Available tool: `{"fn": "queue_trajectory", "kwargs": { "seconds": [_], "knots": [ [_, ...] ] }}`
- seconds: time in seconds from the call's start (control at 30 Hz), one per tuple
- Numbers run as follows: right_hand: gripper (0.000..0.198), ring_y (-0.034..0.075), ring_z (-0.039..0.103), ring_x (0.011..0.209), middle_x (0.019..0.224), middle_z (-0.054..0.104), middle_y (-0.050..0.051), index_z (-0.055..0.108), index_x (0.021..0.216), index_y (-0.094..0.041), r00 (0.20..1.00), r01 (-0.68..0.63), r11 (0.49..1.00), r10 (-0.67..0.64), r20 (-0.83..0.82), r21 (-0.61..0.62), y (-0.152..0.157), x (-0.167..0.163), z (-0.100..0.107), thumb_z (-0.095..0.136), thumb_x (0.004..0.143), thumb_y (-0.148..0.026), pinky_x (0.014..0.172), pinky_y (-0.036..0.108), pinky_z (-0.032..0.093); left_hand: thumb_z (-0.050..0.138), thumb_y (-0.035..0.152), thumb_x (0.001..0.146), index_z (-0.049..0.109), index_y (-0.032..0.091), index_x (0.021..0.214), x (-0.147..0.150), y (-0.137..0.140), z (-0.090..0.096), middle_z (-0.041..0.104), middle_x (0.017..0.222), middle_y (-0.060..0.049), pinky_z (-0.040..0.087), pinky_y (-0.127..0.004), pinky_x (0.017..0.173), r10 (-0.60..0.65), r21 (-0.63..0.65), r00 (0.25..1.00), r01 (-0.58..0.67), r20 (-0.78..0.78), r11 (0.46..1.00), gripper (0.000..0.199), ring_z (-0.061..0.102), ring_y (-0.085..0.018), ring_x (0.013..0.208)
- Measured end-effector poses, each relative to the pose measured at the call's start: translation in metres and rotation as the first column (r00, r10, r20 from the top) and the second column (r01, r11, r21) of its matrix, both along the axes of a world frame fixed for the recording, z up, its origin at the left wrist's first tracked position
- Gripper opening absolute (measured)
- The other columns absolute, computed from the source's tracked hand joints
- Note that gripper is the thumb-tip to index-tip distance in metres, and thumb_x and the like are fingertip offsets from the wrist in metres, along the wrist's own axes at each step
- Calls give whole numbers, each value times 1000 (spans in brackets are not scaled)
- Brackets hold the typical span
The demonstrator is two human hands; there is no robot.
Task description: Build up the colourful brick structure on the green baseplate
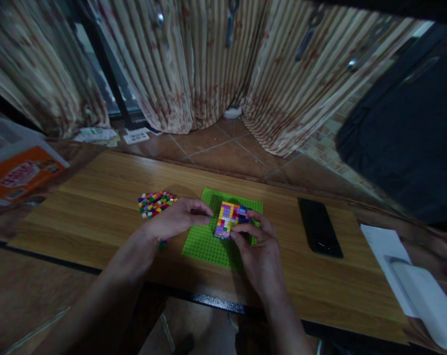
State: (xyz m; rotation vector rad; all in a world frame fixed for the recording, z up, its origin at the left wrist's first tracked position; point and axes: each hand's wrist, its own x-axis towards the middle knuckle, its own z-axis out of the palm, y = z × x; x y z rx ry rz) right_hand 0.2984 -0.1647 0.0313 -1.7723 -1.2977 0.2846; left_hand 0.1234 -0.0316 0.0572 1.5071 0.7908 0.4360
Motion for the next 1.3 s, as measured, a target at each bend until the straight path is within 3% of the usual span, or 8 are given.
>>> {"fn": "queue_trajectory", "kwargs": {
  "seconds": [0.27,0.73,1.3],
  "knots": [
    [11,26,57,113,119,59,7,71,74,-24,1000,2,1000,-2,29,-18,0,-1,3,68,78,-34,99,45,41,67,19,70,72,15,84,1,0,-5,66,72,1,43,-23,66,-49,52,998,51,-39,997,15,56,-11,68],
    [8,23,56,113,119,58,5,70,77,-25,1000,-17,999,17,-8,-27,1,3,3,65,80,-31,102,44,39,66,14,70,70,12,81,3,-1,0,62,67,3,39,-22,62,-60,-27,997,58,-54,998,11,52,-9,62],
    [12,25,56,113,117,59,7,72,72,-23,992,41,999,-44,-121,-22,3,-3,3,66,76,-32,100,44,41,65,11,68,70,14,75,11,-8,0,66,67,1,43,-23,65,-73,-9,997,73,-40,997,8,55,-10,63]
  ]
}}
